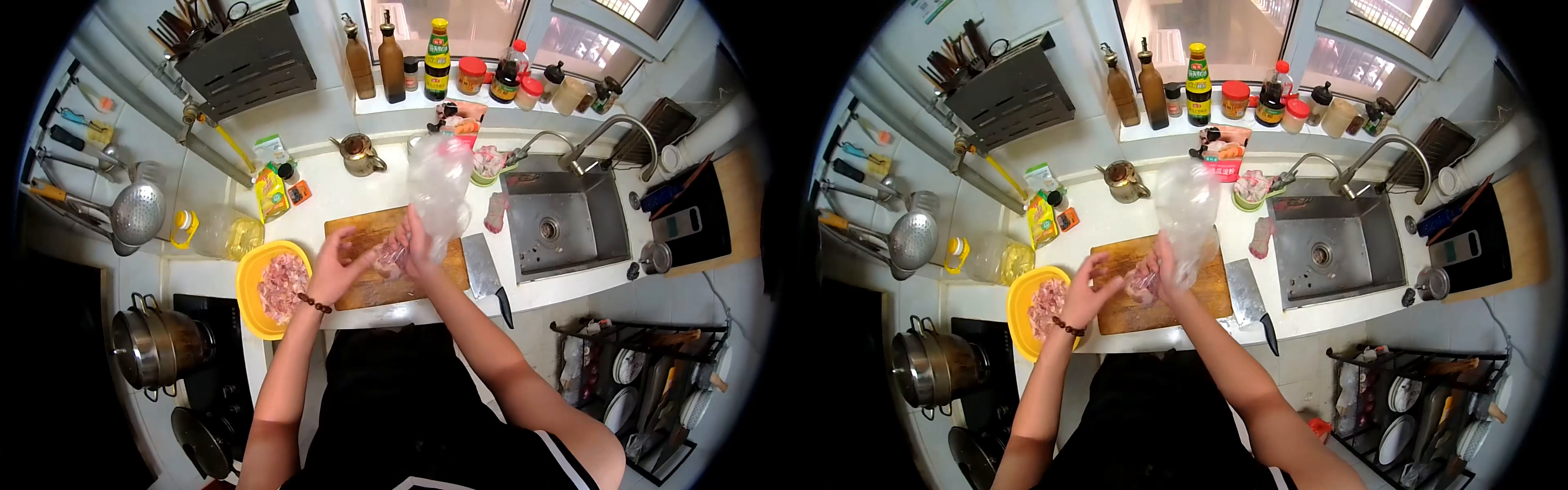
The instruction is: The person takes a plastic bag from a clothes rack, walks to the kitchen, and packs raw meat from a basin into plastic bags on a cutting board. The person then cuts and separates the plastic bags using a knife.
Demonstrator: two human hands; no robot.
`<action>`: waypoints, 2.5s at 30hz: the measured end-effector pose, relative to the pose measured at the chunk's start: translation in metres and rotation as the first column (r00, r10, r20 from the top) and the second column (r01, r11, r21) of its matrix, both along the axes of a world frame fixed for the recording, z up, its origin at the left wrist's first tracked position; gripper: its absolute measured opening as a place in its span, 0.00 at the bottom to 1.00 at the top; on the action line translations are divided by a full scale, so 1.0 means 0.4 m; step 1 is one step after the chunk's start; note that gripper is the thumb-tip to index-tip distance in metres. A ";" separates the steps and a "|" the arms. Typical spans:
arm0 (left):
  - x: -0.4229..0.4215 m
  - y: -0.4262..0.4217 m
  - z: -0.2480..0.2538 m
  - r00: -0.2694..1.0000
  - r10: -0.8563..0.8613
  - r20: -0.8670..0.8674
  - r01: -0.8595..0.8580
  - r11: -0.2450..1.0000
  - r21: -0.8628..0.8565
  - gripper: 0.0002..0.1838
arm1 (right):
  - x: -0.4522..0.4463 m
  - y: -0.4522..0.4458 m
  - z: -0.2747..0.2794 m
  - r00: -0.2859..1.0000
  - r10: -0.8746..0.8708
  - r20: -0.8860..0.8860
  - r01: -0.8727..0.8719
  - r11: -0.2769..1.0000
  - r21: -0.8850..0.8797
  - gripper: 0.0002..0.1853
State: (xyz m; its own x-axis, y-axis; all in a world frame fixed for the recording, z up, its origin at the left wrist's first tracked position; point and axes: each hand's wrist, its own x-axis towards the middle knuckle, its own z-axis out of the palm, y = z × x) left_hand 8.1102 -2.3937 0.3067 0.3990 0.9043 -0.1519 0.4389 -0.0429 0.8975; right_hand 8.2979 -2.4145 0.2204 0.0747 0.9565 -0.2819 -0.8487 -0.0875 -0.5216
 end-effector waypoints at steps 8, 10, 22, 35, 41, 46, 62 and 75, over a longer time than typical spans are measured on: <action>0.104 -0.058 0.045 0.968 -0.138 0.211 0.160 0.983 -0.090 0.39 | 0.034 -0.017 0.222 0.995 0.062 0.082 -0.063 0.998 0.009 0.26; 0.097 -0.062 0.045 0.961 -0.164 0.221 0.186 0.979 -0.083 0.36 | 0.031 -0.018 0.236 0.995 0.079 0.059 -0.080 0.997 0.018 0.26; 0.068 -0.023 -0.004 0.885 -0.046 0.463 0.180 0.951 -0.250 0.23 | 0.017 0.029 0.263 0.990 0.099 0.100 -0.098 0.995 -0.011 0.32; 0.037 0.045 0.126 0.885 -0.354 0.302 0.376 0.926 -0.017 0.11 | -0.030 0.060 0.373 0.847 0.243 0.473 -0.305 0.951 0.057 0.34; 0.044 0.073 0.092 0.793 -0.431 0.430 0.486 0.874 -0.021 0.11 | -0.035 0.061 0.395 0.893 0.244 0.377 -0.302 0.948 0.101 0.36; 0.035 0.087 0.077 0.726 -0.399 0.560 0.514 0.856 -0.057 0.13 | -0.036 0.064 0.409 0.852 0.173 0.493 -0.267 0.955 0.128 0.36; 0.023 0.090 0.071 0.667 -0.407 0.624 0.601 0.789 -0.128 0.16 | -0.037 0.038 0.437 0.862 0.101 0.497 -0.140 0.989 0.042 0.33; 0.001 0.097 0.023 0.571 -0.197 0.797 0.622 0.738 -0.264 0.16 | 0.000 0.009 0.411 0.849 0.064 0.524 -0.097 0.995 0.035 0.33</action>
